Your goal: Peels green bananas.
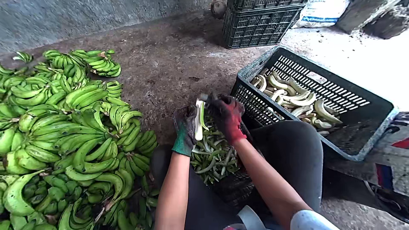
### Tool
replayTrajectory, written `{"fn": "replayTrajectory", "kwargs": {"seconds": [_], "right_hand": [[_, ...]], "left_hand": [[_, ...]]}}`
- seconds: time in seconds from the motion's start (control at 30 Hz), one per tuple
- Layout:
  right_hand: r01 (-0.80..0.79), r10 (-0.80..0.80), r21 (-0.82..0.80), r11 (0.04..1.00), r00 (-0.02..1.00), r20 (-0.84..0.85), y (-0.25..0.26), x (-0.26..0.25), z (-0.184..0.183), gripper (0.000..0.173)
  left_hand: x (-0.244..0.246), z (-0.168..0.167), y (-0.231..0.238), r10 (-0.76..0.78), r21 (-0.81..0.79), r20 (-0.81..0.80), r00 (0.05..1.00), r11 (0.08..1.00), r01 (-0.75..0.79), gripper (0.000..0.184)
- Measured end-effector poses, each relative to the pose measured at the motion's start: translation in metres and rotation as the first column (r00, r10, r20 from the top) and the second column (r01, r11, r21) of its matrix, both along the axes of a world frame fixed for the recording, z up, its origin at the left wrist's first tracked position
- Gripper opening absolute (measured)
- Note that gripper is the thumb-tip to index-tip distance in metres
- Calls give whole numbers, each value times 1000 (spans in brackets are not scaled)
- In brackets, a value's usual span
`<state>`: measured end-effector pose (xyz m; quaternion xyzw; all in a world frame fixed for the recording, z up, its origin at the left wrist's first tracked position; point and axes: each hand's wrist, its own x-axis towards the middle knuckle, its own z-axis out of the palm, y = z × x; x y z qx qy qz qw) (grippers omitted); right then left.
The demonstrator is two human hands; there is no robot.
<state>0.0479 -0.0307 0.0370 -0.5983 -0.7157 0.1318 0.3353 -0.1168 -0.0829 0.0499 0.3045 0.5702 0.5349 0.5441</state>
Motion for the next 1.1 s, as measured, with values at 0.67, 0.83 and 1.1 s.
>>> {"fn": "replayTrajectory", "kwargs": {"seconds": [0.67, 0.83, 1.1], "right_hand": [[-261, 239, -28, 965, 918, -317, -59, -10, -28, 41], [-213, 216, -149, 966, 976, 8, -4, 5, -6, 39], [-341, 342, -271, 900, 939, -45, 60, 32, -45, 35]], "left_hand": [[11, -1, 20, 262, 112, 148, 954, 954, -279, 43], [10, -6, 8, 119, 2, 17, 993, 993, -119, 40], [-18, 8, 6, -353, -49, -375, 857, 931, 362, 29]]}}
